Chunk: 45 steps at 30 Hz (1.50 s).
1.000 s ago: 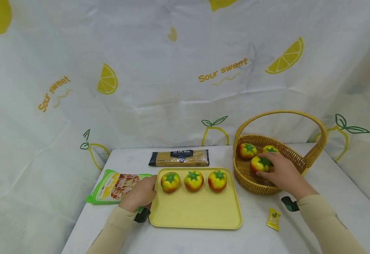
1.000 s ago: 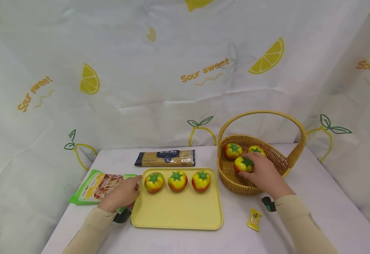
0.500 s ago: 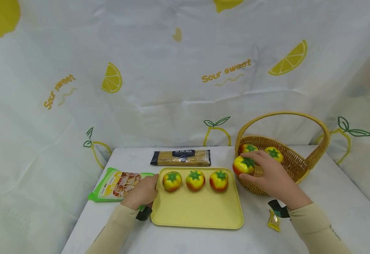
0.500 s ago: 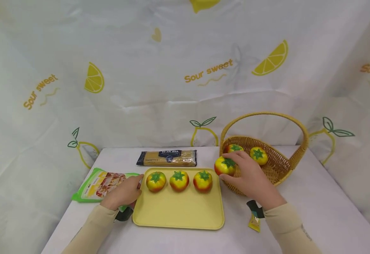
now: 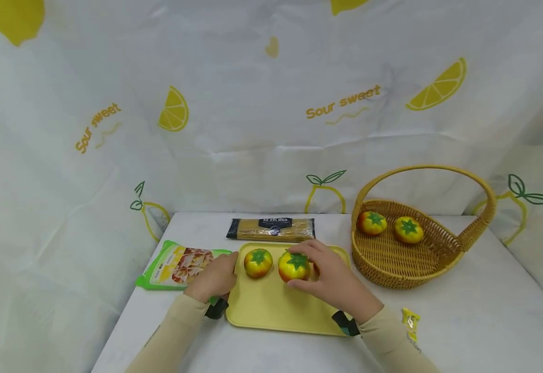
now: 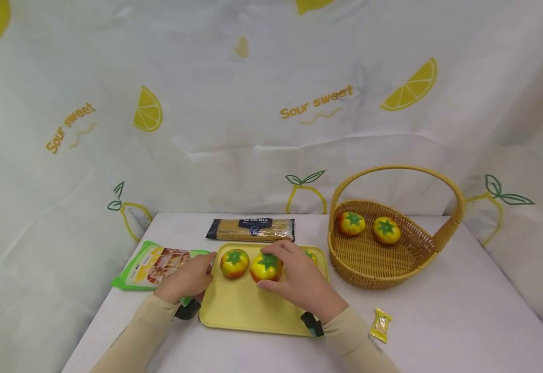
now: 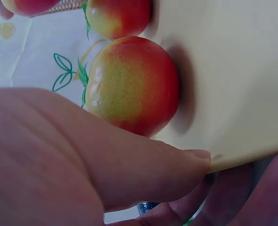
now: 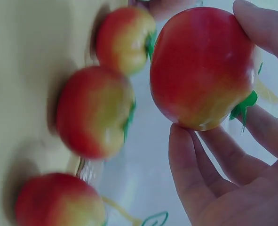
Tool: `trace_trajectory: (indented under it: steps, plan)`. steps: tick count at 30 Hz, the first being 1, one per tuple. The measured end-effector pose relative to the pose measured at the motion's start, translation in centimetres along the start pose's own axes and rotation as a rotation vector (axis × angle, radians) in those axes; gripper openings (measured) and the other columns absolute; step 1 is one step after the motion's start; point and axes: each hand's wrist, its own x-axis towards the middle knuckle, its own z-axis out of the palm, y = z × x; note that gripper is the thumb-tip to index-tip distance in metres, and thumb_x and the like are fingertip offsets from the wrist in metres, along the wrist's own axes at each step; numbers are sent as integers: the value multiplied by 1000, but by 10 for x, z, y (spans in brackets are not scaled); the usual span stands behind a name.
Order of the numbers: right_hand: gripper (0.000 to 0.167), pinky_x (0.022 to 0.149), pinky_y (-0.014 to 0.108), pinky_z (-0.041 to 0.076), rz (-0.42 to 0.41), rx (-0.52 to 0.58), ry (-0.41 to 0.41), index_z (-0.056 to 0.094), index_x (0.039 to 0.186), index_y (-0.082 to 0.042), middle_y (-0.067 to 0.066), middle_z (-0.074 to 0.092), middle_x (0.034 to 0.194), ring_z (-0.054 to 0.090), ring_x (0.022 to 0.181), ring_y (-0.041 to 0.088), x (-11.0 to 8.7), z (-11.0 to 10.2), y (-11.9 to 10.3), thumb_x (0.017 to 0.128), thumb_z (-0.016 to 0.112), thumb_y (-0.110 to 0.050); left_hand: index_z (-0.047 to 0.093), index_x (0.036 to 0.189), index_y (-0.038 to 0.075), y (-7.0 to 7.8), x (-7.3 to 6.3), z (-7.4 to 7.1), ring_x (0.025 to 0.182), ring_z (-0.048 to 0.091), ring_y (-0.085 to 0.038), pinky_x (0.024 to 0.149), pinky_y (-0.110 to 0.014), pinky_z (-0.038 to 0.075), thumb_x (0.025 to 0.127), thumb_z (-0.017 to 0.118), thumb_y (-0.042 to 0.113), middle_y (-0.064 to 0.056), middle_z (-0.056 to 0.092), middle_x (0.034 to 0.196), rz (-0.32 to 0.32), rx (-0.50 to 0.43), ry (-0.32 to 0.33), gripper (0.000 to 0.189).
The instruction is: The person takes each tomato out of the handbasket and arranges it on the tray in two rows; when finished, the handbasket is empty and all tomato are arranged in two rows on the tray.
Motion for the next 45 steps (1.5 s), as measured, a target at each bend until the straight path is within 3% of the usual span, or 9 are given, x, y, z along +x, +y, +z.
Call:
trace_trajectory:
  steps: [10, 16, 24, 36, 45]
  plan:
    - [60, 113, 47, 56, -40, -6, -131, 68, 141, -22, -4, 64, 139, 62, 127, 18, 13, 56, -19, 88, 92, -37, 48, 158, 0, 0, -1, -2, 58, 67, -21, 47, -31, 58, 107, 54, -2, -22, 68, 127, -16, -27, -13, 52]
    - [60, 114, 45, 56, -49, -43, -201, 68, 142, -22, -4, 64, 140, 61, 126, 16, 15, 77, -21, 89, 90, -39, 55, 151, 2, 0, -1, -3, 60, 68, -21, 49, -32, 59, 106, 56, 0, -20, 70, 120, 2, -62, -15, 45]
    - [59, 115, 42, 56, -64, -62, -220, 68, 142, -22, -5, 63, 141, 62, 126, 13, 10, 86, -21, 89, 91, -37, 57, 148, 3, 2, -2, -4, 64, 70, -22, 51, -33, 61, 106, 59, 1, -20, 71, 121, -1, -95, -20, 42]
    - [61, 112, 39, 57, -98, -64, -215, 67, 144, -22, -3, 62, 141, 61, 124, 12, 9, 93, -22, 90, 90, -39, 54, 153, 3, 1, 0, -5, 64, 69, -21, 51, -31, 61, 106, 59, 2, -20, 71, 124, 0, -65, -20, 47]
    - [65, 114, 40, 56, -113, -82, -216, 65, 148, -20, -2, 61, 145, 61, 129, 15, 8, 94, -22, 90, 89, -39, 59, 146, 4, 0, 0, -5, 67, 68, -20, 50, -30, 59, 105, 59, 1, -17, 71, 121, 10, -44, -10, 41]
